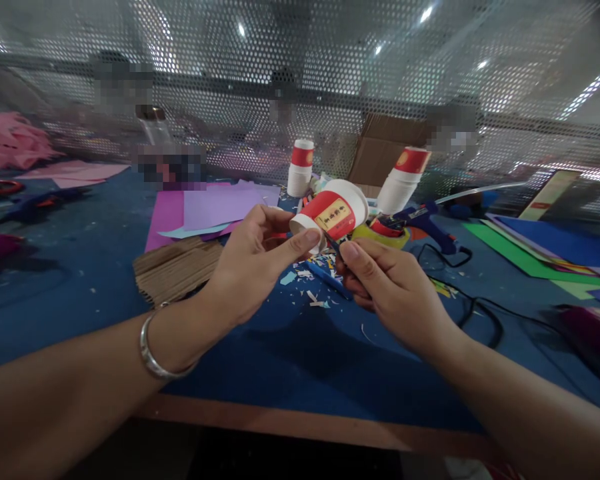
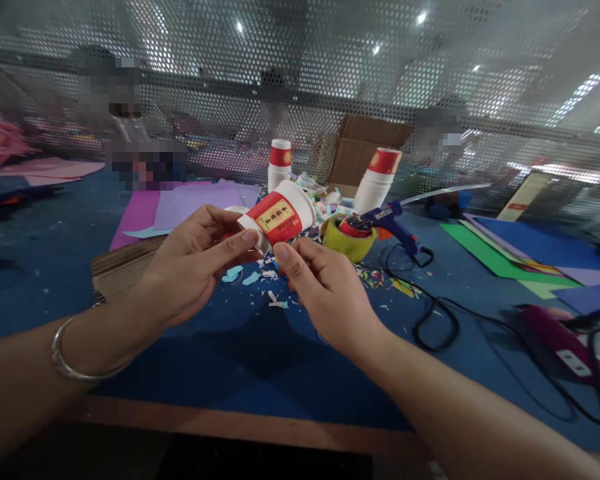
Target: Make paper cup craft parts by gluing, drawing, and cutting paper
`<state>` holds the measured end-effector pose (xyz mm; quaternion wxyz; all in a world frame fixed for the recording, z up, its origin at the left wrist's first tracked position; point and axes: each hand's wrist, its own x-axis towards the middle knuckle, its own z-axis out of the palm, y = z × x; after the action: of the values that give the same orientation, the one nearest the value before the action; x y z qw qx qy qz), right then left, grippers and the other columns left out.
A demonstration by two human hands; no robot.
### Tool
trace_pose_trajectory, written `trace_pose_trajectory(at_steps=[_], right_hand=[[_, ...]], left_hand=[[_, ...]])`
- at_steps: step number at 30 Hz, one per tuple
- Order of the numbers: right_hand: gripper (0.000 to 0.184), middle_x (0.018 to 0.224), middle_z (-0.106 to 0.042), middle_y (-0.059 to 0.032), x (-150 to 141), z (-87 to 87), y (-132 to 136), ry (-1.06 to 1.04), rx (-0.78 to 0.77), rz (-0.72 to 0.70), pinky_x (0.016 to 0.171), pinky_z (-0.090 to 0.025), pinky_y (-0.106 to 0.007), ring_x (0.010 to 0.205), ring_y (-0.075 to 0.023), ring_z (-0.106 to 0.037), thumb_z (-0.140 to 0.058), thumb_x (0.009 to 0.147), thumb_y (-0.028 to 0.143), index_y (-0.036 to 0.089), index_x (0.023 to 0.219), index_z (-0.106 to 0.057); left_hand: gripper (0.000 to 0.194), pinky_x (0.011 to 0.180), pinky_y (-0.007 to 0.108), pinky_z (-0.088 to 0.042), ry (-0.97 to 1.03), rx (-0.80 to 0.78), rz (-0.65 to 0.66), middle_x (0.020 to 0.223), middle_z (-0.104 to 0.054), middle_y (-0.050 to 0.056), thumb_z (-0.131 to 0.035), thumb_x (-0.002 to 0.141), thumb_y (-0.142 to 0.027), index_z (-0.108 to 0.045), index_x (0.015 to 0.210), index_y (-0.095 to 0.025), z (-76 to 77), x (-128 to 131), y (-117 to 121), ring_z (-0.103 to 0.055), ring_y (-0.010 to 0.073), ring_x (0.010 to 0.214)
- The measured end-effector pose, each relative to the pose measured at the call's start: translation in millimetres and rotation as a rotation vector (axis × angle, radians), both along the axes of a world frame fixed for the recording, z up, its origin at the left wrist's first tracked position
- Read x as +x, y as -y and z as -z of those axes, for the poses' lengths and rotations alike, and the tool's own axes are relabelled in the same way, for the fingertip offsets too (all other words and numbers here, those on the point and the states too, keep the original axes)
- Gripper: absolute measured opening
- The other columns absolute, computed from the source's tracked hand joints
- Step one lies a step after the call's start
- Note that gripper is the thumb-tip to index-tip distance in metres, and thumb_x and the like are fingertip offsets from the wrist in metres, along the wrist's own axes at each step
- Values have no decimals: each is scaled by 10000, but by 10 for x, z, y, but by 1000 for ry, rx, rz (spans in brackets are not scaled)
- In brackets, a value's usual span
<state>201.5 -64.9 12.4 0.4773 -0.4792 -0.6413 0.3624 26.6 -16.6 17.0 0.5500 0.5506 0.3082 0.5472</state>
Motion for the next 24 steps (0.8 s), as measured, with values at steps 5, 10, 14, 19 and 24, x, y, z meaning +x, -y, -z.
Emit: trace_pose_trajectory(at_steps=[5,10,14,19,24], right_hand=[[479,597,-406,50,14,-13,4,52,13,5,433,-256,-218,504,-67,-350,-515,976,615,192,752,-541],[485,618,-362,45,8,-17,31,103,18,38,446,-241,-237,530,-84,-333,-515,968,628,208,727,-493],[477,618,-364,41,4,3,28,90,40,48,457,-252,-245,540,-92,-344,-527,963,623,213,725,-485],[466,623,-381,44,16,23,7,33,42,-1,446,-237,-245,522,-80,-329,-523,975,606,208,735,-500],[471,640,-398,37,21,28,7,38,51,-5,437,-227,-246,522,-76,-335,-517,982,598,202,727,-504]], left_hand=[[336,745,253,-559,55,-75,24,879,-683,-17,-845,770,-244,-565,935,-160,-26,20,32,-648,92,765],[332,760,251,-582,115,-104,22,890,-686,-4,-854,758,-253,-570,908,-166,-38,36,44,-659,113,828],[326,794,272,-591,109,-67,23,906,-690,7,-840,772,-256,-563,923,-174,-6,43,46,-667,131,874],[336,816,297,-593,50,-68,44,975,-694,25,-826,791,-290,-551,945,-172,45,59,51,-670,135,885],[351,782,290,-582,0,-40,35,955,-695,25,-832,784,-298,-553,954,-168,44,56,55,-659,132,857]])
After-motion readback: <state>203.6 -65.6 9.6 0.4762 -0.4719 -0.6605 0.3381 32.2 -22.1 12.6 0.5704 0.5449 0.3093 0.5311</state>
